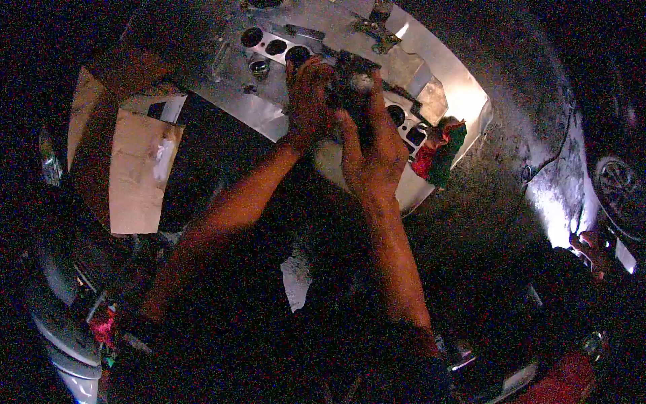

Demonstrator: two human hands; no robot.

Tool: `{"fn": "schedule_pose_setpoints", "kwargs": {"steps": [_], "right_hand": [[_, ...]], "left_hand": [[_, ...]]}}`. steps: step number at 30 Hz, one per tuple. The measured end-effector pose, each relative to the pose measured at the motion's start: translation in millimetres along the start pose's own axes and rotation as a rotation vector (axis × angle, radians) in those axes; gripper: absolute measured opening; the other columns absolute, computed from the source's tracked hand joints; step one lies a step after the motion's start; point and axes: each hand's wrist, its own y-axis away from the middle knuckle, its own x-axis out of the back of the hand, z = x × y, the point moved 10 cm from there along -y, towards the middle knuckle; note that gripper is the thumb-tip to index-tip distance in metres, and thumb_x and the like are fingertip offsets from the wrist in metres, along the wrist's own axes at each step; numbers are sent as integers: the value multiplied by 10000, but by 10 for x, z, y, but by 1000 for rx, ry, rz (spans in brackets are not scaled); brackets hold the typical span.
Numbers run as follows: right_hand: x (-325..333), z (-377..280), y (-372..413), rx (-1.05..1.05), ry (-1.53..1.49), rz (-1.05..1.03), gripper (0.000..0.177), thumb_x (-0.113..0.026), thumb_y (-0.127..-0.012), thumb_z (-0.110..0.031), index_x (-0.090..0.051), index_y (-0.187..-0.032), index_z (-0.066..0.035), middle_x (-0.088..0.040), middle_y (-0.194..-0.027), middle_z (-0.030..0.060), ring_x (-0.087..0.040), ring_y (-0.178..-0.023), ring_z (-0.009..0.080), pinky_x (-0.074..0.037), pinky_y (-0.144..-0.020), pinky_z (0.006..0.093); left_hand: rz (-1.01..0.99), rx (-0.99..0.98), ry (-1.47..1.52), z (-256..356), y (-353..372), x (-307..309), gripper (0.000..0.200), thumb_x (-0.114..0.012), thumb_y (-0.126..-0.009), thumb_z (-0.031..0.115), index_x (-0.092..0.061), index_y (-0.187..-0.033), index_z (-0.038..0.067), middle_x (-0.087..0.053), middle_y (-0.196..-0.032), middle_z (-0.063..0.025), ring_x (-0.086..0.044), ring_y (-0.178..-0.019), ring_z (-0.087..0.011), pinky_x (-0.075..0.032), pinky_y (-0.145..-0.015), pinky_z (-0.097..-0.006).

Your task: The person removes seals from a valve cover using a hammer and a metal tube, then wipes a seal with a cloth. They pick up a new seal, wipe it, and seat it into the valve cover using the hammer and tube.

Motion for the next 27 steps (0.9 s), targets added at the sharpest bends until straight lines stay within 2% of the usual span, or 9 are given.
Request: {"fn": "schedule_pose_setpoints", "kwargs": {"steps": [5,8,11,14,15,19,22,26,27], "right_hand": [[-209,206,-22,-155,162,-208,674,-676,-1010,-374,-423,-1609,-197,-748,-1137,234,-753,-996,369,-592,-847,451],[-98,81,-44,-76,116,-143,678,-688,-1004,-364,-426,-1607,-196,-751,-1119,235,-751,-993,381,-594,-834,453],[80,-38,9,-165,46,-67,685,-696,-1002,-353,-423,-1607,-186,-747,-1140,239,-746,-1010,389,-593,-839,451],[-57,65,33,41,50,-1,689,-692,-1004,-363,-419,-1608,-176,-749,-1135,239,-748,-1007,388,-591,-842,449],[-185,187,-17,-90,135,-152,683,-681,-1011,-367,-417,-1609,-168,-749,-1131,239,-751,-999,379,-589,-845,448],[-35,155,-48,-194,94,-145,669,-676,-1014,-354,-425,-1603,-163,-749,-1136,237,-754,-1003,366,-584,-869,437],[93,-40,-13,-150,-6,-38,692,-688,-1006,-353,-416,-1607,-145,-752,-1127,226,-761,-978,353,-585,-856,423],[9,-120,6,41,54,-12,708,-703,-994,-346,-422,-1600,-110,-748,-1139,220,-757,-1007,342,-587,-850,416],[-47,-46,25,-37,48,-63,623,-716,-1010,-255,-495,-1507,50,-726,-1232,187,-692,-1073,208,-538,-948,336]], "left_hand": [[-78,31,-100,-133,-32,-125,610,-835,-753,460,-648,-1212,104,-578,-1273,-114,-459,-1394,-341,-133,-1250,-655],[-48,8,-56,-46,-34,-61,599,-841,-743,443,-654,-1206,113,-575,-1282,-111,-457,-1396,-346,-136,-1248,-660],[-25,-2,5,23,-28,36,605,-840,-737,459,-657,-1204,120,-573,-1287,-106,-456,-1396,-349,-135,-1249,-660],[12,89,94,-35,-87,25,588,-839,-756,460,-658,-1204,125,-580,-1261,-97,-473,-1379,-347,-150,-1242,-660],[30,173,194,-112,-105,27,575,-841,-765,453,-658,-1203,127,-584,-1245,-93,-483,-1369,-343,-158,-1239,-660],[43,4,13,47,-76,72,557,-850,-761,410,-659,-1200,126,-597,-1220,-89,-491,-1371,-336,-168,-1237,-658],[-15,23,57,51,-93,57,540,-845,-764,379,-657,-1202,125,-595,-1217,-90,-490,-1378,-338,-148,-1244,-654],[23,7,31,27,-115,56,556,-849,-747,345,-645,-1218,131,-589,-1207,-90,-491,-1376,-343,-133,-1250,-653],[4,7,31,33,-115,65,564,-850,-741,337,-641,-1222,130,-586,-1202,-91,-486,-1380,-342,-133,-1251,-654]]}}
